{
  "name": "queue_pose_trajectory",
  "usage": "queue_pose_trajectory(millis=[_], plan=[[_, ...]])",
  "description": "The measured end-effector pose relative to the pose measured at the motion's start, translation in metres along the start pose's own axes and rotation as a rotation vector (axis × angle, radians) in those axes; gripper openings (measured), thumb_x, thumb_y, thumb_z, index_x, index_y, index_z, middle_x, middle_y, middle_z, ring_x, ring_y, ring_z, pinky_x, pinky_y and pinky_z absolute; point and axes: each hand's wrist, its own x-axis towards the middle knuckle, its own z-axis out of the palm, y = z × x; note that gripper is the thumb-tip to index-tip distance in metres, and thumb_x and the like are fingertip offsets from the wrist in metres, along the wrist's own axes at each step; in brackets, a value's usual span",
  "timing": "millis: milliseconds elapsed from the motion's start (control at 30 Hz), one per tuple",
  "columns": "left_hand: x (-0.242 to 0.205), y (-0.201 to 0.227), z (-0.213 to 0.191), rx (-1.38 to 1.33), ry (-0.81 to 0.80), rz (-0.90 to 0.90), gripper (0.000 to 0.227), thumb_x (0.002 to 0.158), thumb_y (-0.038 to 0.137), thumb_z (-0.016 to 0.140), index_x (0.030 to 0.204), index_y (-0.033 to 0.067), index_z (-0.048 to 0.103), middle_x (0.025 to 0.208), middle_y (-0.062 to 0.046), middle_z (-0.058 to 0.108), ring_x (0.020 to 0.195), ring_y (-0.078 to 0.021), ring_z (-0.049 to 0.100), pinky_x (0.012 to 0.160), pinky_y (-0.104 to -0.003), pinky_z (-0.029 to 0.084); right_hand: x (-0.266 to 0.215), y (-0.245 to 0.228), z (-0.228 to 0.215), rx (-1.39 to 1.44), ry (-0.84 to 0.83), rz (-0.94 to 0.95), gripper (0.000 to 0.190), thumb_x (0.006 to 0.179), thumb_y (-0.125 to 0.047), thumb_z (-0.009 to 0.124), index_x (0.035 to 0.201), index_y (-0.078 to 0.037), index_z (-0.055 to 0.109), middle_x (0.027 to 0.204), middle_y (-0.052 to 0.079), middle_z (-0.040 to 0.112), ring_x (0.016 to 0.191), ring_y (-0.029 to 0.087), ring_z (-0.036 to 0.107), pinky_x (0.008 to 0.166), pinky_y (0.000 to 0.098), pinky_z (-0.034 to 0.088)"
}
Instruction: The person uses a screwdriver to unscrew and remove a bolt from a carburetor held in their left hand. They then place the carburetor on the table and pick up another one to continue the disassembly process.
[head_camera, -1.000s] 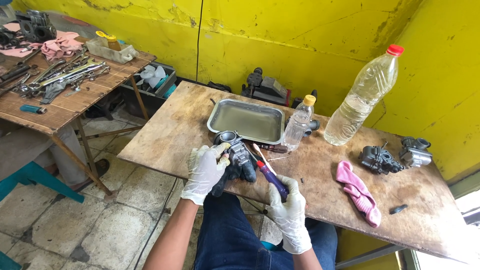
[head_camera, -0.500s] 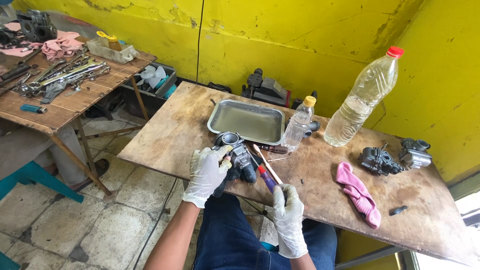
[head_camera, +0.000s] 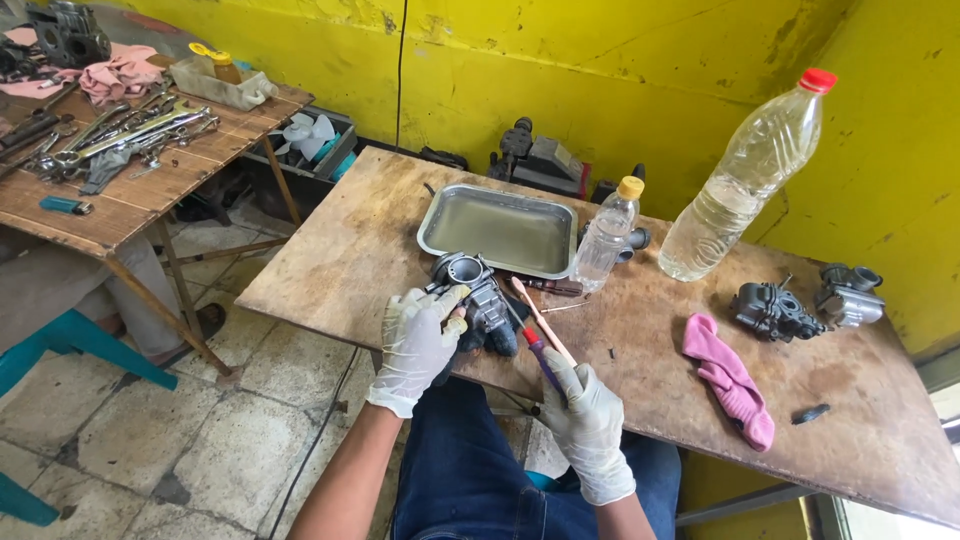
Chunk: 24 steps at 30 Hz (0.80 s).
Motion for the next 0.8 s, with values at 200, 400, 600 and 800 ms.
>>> queue_pose_trajectory(millis=[200,400,600,800], plan=[[0.005,0.009,-0.013,0.053,0.004,0.049,0.037,0.083,0.029,0.066,0.118,0.0228,0.077,0.099,-0.004,0.076,0.087,-0.0321,0.057,0.07,-0.049,0.038,-0.006,-0.004,-0.001,-0.124,0.117,-0.173,0.061,0.101,-0.014,0.072,0.154,-0.029,0.046,0.073,-0.001,0.035,0.051,0.022,0.039,0.043,0.0406,0.034],[0.031,0.02,-0.045,-0.045,0.052,0.032,0.031,0.065,0.025,0.074,0.096,0.0253,0.081,0.137,-0.007,0.058,0.124,-0.0356,0.046,0.089,-0.053,0.041,0.011,-0.005,-0.009,-0.142,0.127,-0.211,0.067,0.098,-0.01,0.078,0.154,-0.025,0.046,0.072,-0.002,0.035,0.052,0.018,0.035,0.045,0.0384,0.035],[0.057,-0.006,-0.032,-0.17,-0.167,0.191,0.018,0.066,0.021,0.072,0.084,0.0174,0.068,0.136,-0.009,0.062,0.136,-0.0349,0.049,0.114,-0.061,0.027,0.019,0.002,0.0,-0.101,0.116,-0.219,0.06,0.095,-0.01,0.08,0.148,-0.022,0.054,0.069,-0.001,0.035,0.052,0.018,0.036,0.044,0.0366,0.039],[0.075,-0.01,-0.041,-0.272,-0.266,0.193,0.084,0.067,0.018,0.069,0.148,0.0154,0.047,0.137,-0.008,0.06,0.116,-0.0319,0.058,0.098,-0.043,0.045,0.021,0.005,0.002,0.091,0.098,-0.147,0.045,0.085,-0.017,0.085,0.121,-0.006,0.061,0.092,0.01,0.072,0.067,0.026,0.069,0.062,0.0372,0.058]])
